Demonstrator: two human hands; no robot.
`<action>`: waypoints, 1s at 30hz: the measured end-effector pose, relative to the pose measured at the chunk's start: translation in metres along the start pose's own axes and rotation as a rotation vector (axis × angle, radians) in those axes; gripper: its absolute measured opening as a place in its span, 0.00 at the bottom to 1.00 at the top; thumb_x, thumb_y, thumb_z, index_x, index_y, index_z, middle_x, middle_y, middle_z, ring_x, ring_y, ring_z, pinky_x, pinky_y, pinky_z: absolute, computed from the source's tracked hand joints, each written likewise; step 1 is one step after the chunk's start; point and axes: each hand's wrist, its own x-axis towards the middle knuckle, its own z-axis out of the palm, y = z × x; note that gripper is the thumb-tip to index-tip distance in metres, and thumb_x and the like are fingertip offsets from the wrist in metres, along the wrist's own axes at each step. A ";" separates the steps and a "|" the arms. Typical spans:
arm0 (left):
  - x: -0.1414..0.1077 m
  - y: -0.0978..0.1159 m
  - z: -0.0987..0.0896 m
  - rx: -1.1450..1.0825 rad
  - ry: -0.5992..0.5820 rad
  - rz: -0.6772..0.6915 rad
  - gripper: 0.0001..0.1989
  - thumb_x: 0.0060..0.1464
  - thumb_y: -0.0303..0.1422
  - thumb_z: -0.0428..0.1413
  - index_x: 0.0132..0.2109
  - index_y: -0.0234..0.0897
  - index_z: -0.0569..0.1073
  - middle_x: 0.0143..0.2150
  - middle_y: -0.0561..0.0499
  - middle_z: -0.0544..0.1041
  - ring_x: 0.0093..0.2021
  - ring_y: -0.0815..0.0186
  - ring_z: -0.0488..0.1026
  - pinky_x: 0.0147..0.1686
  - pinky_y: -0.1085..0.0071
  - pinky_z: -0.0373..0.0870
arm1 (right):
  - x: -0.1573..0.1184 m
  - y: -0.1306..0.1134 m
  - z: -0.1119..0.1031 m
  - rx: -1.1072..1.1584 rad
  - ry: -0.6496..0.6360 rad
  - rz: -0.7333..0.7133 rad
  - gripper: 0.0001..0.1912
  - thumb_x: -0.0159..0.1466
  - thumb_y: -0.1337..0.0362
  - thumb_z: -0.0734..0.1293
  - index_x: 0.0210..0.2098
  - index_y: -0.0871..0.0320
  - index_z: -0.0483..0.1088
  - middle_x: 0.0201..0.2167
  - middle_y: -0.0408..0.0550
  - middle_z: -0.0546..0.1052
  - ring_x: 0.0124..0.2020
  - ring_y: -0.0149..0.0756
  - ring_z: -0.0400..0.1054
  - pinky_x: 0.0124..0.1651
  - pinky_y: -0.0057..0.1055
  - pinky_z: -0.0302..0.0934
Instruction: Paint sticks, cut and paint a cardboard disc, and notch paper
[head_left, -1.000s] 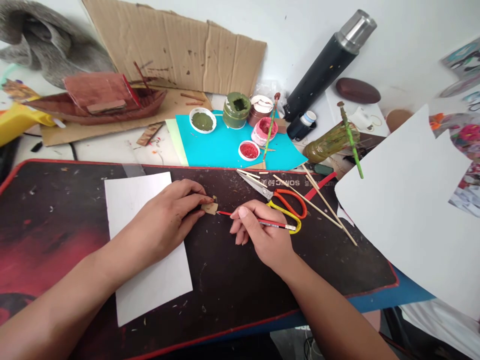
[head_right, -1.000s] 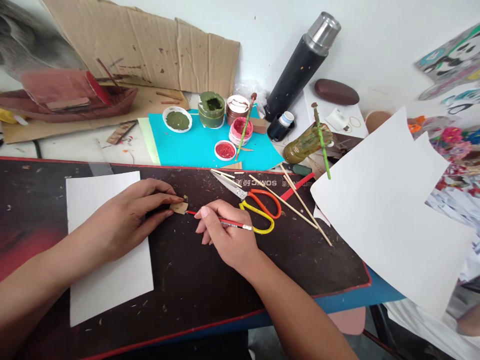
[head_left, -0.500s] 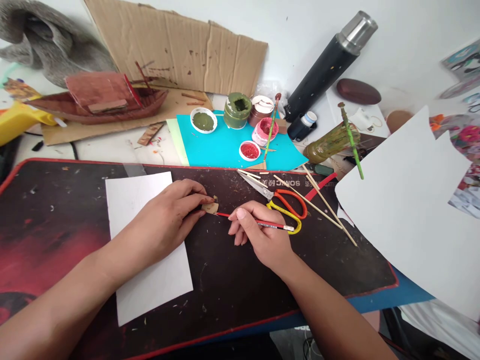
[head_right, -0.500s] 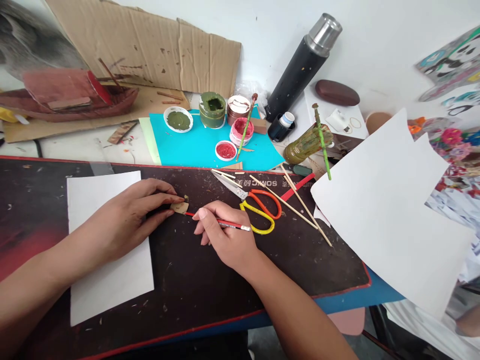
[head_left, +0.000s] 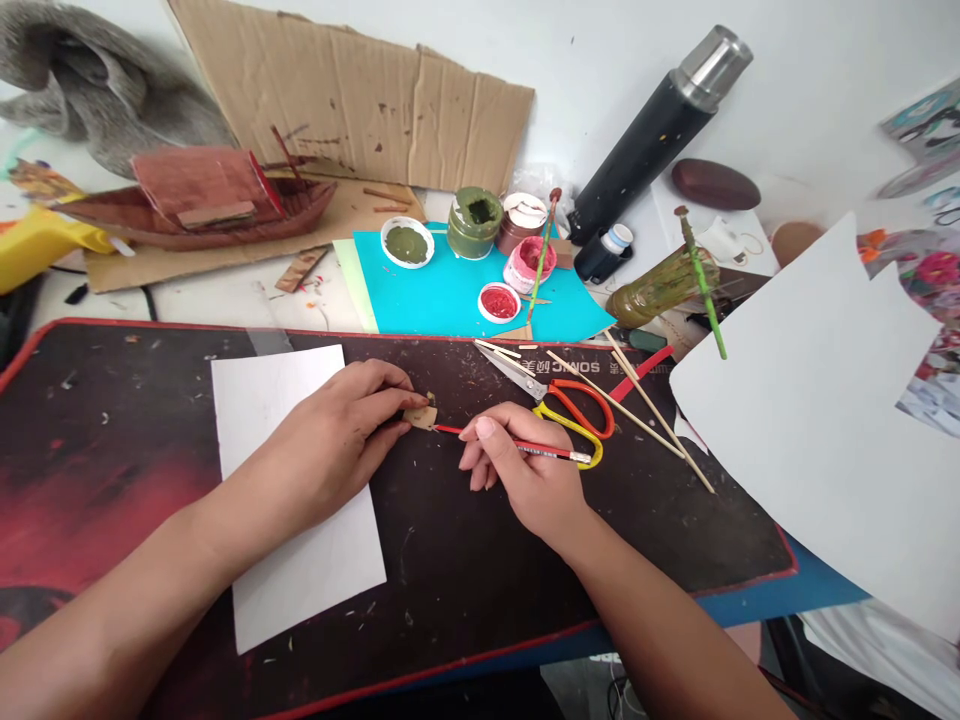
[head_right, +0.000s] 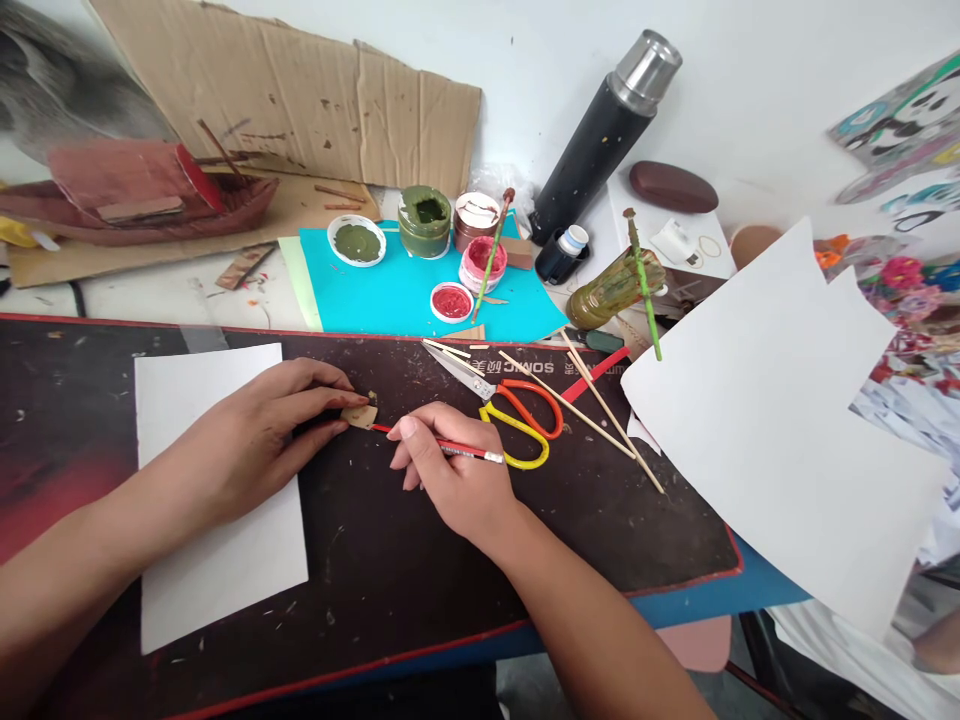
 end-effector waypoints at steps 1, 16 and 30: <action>0.000 0.000 0.000 -0.003 0.000 0.001 0.15 0.75 0.38 0.51 0.52 0.41 0.82 0.56 0.39 0.81 0.56 0.49 0.81 0.55 0.51 0.81 | 0.000 0.000 0.000 -0.004 -0.002 -0.003 0.20 0.79 0.48 0.67 0.39 0.56 0.79 0.28 0.44 0.82 0.21 0.30 0.75 0.24 0.27 0.66; 0.000 0.000 0.000 -0.015 0.006 -0.003 0.14 0.74 0.38 0.52 0.52 0.40 0.83 0.56 0.39 0.81 0.56 0.48 0.81 0.54 0.51 0.82 | 0.001 0.000 0.001 -0.005 -0.026 -0.016 0.19 0.79 0.50 0.67 0.39 0.56 0.79 0.29 0.44 0.82 0.22 0.30 0.75 0.24 0.27 0.66; -0.002 -0.001 0.002 0.018 0.018 0.021 0.14 0.75 0.37 0.52 0.53 0.38 0.82 0.56 0.39 0.81 0.55 0.50 0.81 0.54 0.54 0.81 | 0.000 0.002 -0.001 0.037 0.002 -0.007 0.17 0.79 0.53 0.67 0.39 0.57 0.79 0.28 0.43 0.81 0.21 0.29 0.74 0.24 0.25 0.66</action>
